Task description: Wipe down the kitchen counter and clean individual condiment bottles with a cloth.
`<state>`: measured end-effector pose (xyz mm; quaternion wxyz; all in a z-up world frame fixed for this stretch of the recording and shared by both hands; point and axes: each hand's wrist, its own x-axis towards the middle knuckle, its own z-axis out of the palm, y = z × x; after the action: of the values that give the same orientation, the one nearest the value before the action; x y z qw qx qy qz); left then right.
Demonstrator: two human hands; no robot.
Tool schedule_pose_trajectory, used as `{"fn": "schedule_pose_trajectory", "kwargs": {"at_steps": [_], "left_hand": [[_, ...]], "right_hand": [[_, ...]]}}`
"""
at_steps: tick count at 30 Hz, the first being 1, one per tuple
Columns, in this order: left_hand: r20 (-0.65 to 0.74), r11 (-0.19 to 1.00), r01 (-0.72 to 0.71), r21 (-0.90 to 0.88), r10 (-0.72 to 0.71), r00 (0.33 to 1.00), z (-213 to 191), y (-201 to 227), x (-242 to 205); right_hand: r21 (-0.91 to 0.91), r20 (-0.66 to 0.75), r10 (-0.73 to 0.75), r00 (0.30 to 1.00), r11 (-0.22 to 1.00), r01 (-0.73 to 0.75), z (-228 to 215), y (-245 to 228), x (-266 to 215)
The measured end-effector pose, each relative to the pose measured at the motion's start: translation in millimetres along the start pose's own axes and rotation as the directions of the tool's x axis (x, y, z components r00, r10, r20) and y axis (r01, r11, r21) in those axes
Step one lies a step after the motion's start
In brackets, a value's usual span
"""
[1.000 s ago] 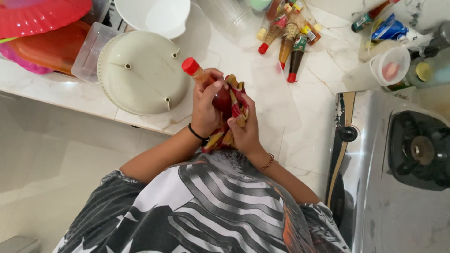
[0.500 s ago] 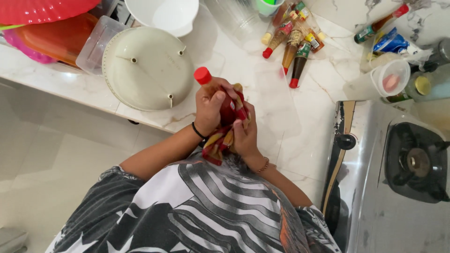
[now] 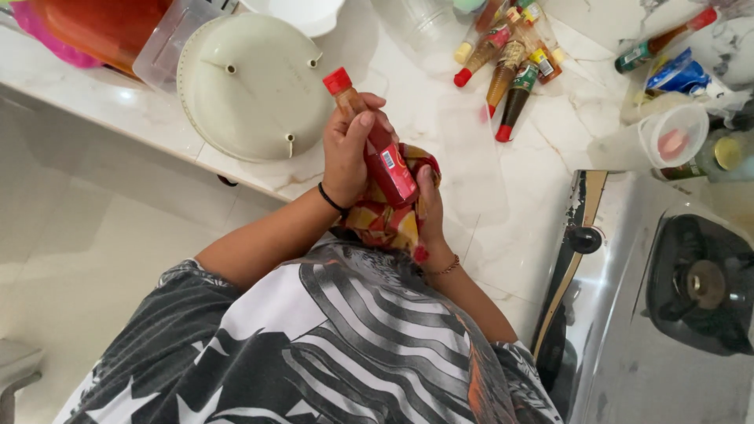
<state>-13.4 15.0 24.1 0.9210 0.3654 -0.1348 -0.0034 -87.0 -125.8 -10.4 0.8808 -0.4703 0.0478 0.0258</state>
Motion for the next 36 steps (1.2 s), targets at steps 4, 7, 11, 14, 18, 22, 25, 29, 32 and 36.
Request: {"fn": "schedule_pose_trajectory", "kwargs": {"at_steps": [4, 7, 11, 14, 18, 22, 25, 29, 32, 36], "left_hand": [[-0.044, 0.988, -0.015, 0.155, 0.022, 0.999, 2, 10, 4], [-0.006, 0.996, 0.048, -0.071, -0.048, 0.999, 2, 21, 4], [0.169, 0.986, 0.009, -0.168, 0.02, 0.985, -12, 16, 8], [0.264, 0.979, 0.033, -0.2, 0.022, 0.964, -17, 19, 16], [0.354, 0.993, 0.044, -0.11, -0.003, 0.935, -22, 32, 26], [0.392, 0.995, 0.024, -0.095, 0.016, 0.92, -29, 43, 27], [0.396, 0.982, -0.189, 0.0, 0.173, 0.902, -41, 46, 26], [0.335, 0.981, -0.149, 0.125, 0.099, 0.937, -44, 49, 24], [0.348, 0.983, -0.076, 0.169, 0.013, 0.937, -45, 35, 27], [0.402, 0.965, -0.121, 0.234, 0.017, 0.915, -34, 9, 25]], "right_hand": [[-0.303, 0.052, -0.249, 0.967, 0.919, 0.252, 2, 0, -3], [-0.517, 0.208, -0.453, 0.867, 0.702, 0.49, 13, 8, -5], [-0.496, 0.235, -0.343, 0.909, 0.763, 0.416, 3, 24, 7], [-0.412, 0.122, -0.175, 0.977, 0.886, 0.21, -6, 30, 24], [-0.166, 0.026, 0.08, 0.996, 0.983, -0.075, -5, 31, 28], [-0.399, 0.096, -0.058, 0.994, 0.912, 0.092, 20, -6, 24], [-0.827, 0.034, -0.104, 0.994, 0.555, 0.086, 33, -19, 23], [-0.98, 0.196, -0.284, 0.939, -0.048, 0.191, 30, -25, 25], [-0.932, 0.361, -0.355, 0.862, -0.091, 0.352, 42, -52, 19], [-0.917, 0.378, -0.251, 0.891, 0.026, 0.397, 45, -66, 10]]}}
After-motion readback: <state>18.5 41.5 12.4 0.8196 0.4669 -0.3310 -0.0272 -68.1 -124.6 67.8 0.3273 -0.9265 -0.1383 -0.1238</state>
